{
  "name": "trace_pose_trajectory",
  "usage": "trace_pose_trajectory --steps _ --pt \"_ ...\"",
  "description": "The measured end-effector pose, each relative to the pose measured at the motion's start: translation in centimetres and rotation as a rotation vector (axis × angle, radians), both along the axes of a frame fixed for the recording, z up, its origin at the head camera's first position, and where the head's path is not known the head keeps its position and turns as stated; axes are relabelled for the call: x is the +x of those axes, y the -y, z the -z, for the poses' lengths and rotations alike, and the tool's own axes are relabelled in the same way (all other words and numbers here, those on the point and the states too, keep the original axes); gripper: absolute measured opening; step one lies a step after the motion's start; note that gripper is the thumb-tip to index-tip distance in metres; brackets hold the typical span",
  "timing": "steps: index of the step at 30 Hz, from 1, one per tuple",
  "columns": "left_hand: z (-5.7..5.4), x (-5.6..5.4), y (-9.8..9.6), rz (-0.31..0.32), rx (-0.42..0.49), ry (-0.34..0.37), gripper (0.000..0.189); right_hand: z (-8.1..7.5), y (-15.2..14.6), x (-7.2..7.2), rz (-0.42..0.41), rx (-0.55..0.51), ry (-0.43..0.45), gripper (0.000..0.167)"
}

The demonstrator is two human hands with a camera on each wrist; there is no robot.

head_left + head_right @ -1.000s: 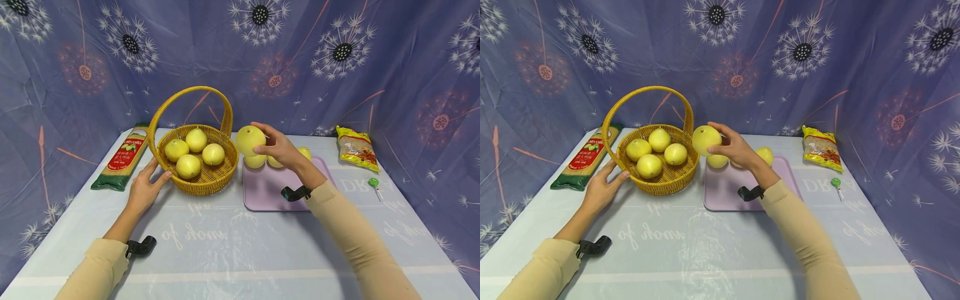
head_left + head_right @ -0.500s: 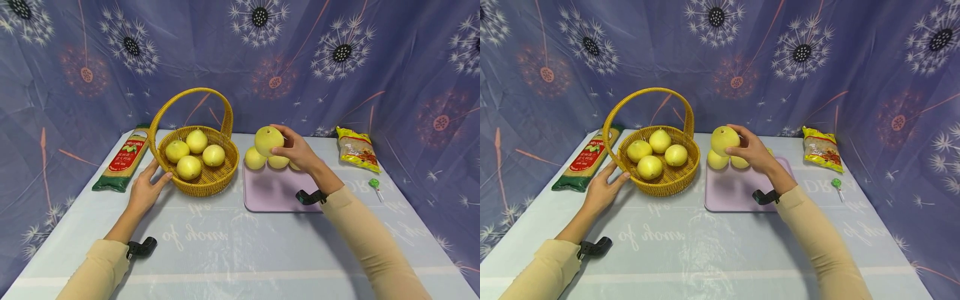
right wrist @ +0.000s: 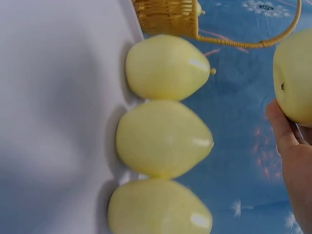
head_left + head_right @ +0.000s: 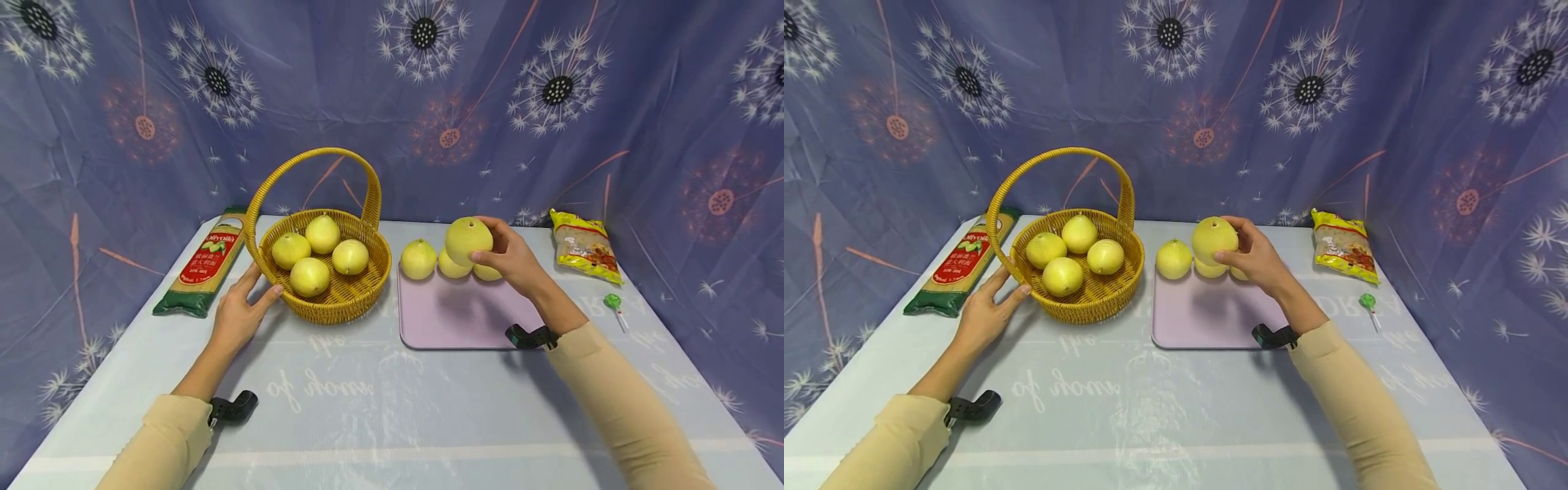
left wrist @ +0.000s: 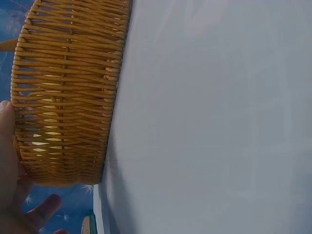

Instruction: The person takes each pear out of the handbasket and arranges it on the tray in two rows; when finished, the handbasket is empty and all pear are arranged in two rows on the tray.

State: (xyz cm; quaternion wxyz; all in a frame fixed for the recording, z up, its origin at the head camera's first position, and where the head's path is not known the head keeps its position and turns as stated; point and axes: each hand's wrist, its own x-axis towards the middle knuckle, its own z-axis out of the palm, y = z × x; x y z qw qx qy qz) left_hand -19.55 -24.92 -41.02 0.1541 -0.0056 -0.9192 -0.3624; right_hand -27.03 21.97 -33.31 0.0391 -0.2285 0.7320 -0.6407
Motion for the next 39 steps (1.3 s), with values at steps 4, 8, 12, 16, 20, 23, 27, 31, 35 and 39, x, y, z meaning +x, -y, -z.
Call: trace_pose_trajectory --steps 4,8,12,16,20,23,27,31,35,39 --pt "0.1 0.0 -0.1 0.001 0.004 0.006 0.071 0.6 -1.3 0.2 0.024 -0.02 0.031 0.06" --pt "0.2 -0.1 0.0 0.001 0.003 0.002 0.071 0.9 -2.6 0.5 0.073 -0.007 0.047 0.06" --pt "0.1 -0.1 0.0 -0.001 0.0 0.001 0.071 1.2 -3.8 0.7 0.107 -0.001 0.038 0.059" --pt "0.1 -0.1 0.0 -0.003 0.001 0.002 0.071 1.6 -4.8 1.0 0.098 -0.045 0.038 0.059" --pt "0.1 -0.1 0.0 -0.002 -0.001 0.004 0.071 1.9 -5.7 1.0 0.102 -0.059 0.027 0.063" --pt "0.1 -0.1 0.0 -0.002 0.001 0.004 0.071 2.2 -6.3 0.9 0.139 -0.034 0.015 0.062" --pt "0.0 -0.1 0.0 -0.003 0.004 0.004 0.071 2.5 -7.1 0.7 0.196 -0.002 0.018 0.06" --pt "0.0 -0.1 0.0 -0.005 0.004 0.006 0.071 2.8 -7.8 0.5 0.247 0.042 0.039 0.062" --pt "0.0 0.0 0.0 -0.006 0.003 0.011 0.072 3.1 -8.5 0.1 0.296 0.092 0.07 0.064" --pt "0.0 0.0 0.0 -0.006 0.005 0.012 0.072 3.6 -9.3 -0.4 0.34 0.144 0.086 0.068"
